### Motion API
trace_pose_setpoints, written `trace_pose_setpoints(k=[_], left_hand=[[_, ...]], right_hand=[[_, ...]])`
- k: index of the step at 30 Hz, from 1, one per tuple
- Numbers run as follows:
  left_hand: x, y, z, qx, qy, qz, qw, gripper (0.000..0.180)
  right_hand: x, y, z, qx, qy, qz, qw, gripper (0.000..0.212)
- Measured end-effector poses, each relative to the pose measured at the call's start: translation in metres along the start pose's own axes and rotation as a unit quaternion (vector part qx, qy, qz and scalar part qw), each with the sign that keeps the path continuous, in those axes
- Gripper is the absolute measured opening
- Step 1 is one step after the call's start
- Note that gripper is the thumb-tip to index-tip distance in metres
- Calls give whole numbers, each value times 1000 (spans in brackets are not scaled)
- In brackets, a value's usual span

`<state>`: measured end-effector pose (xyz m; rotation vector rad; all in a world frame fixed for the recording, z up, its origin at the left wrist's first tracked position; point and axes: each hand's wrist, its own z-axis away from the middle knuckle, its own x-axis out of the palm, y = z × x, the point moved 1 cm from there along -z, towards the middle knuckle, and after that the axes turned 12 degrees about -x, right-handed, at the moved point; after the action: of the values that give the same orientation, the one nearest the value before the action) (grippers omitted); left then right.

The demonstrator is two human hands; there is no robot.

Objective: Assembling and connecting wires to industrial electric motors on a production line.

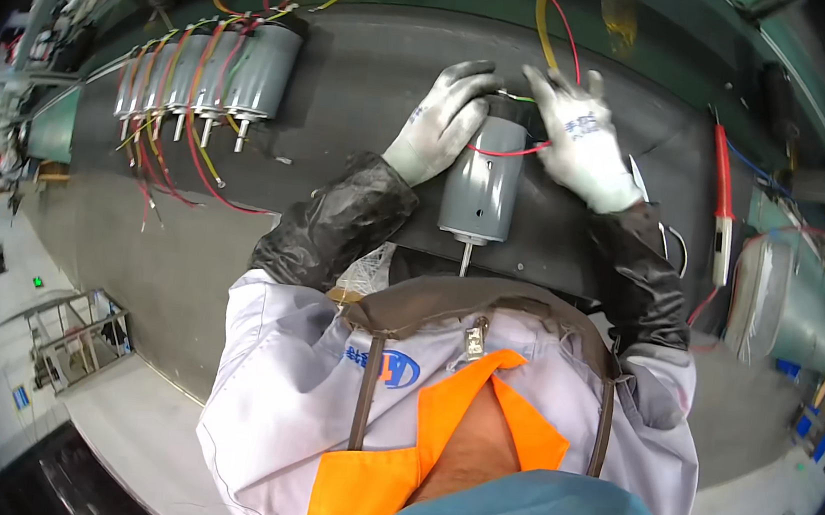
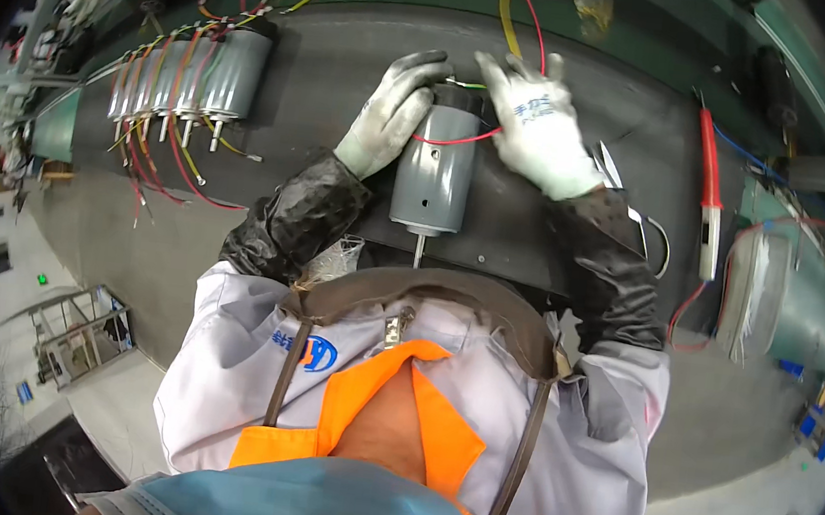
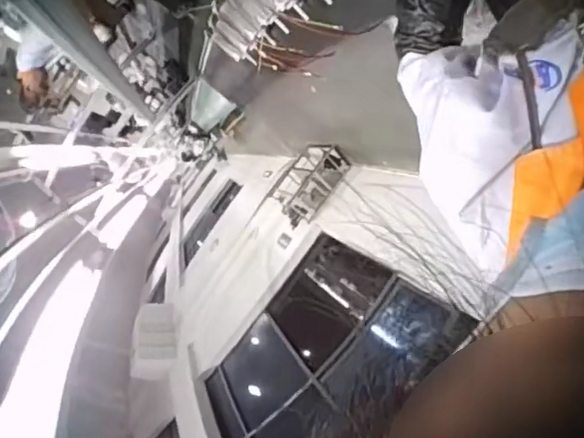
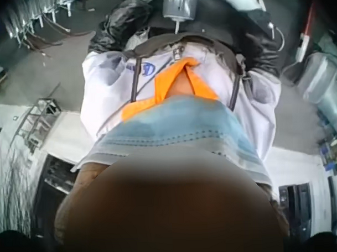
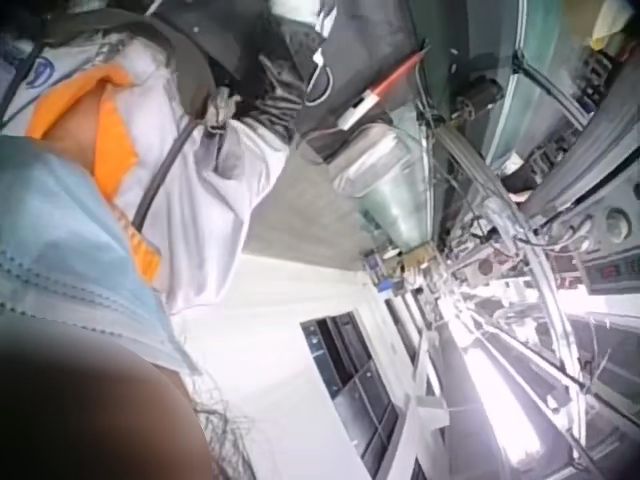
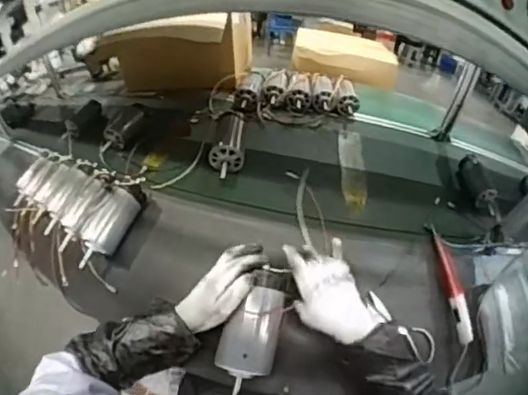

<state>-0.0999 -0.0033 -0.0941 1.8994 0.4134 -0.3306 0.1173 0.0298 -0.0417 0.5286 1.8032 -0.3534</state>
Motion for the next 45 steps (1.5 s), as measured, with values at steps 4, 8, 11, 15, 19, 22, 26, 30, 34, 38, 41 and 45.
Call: trace_pose_setpoints(k=[4,8,11,15,19,22,26,30,34,38,41,45], left_hand=[[-53,3,24,-306,-61,-46,949,44],[-85,46,-6,-559,-323,110,756,59],[-67,72,-31,-579,-377,-41,722,66],[-52,21,-15,-498,-309,0,810,66],[-53,-32,15,-546,-100,17,832,55],[-58,-54,24,-529,-87,34,844,52],[-36,-49,18,-476,-96,70,872,48],[-30,-32,17,-243,-143,-131,951,43],[-20,11,-4,-287,-247,-212,901,48],[-32,53,-15,-338,-317,-294,836,64],[-28,72,-25,-337,-368,-335,799,67],[-34,62,-25,-338,-400,-328,786,67]], right_hand=[[-39,12,-8,26,-100,-23,994,37],[-69,-74,-66,-40,-143,-399,905,20],[-13,-172,-79,-215,-104,-353,904,29],[-5,-148,-34,-246,-142,-579,765,53],[-47,-18,83,-73,36,-601,795,51],[-92,44,206,286,71,-623,725,34],[-116,131,353,605,226,-260,718,28],[-84,238,425,433,-6,84,898,29],[-67,271,429,355,-140,47,923,27],[-49,277,455,398,-156,81,900,27],[-52,273,455,454,-123,36,882,32],[-56,259,429,502,-88,49,859,36]])
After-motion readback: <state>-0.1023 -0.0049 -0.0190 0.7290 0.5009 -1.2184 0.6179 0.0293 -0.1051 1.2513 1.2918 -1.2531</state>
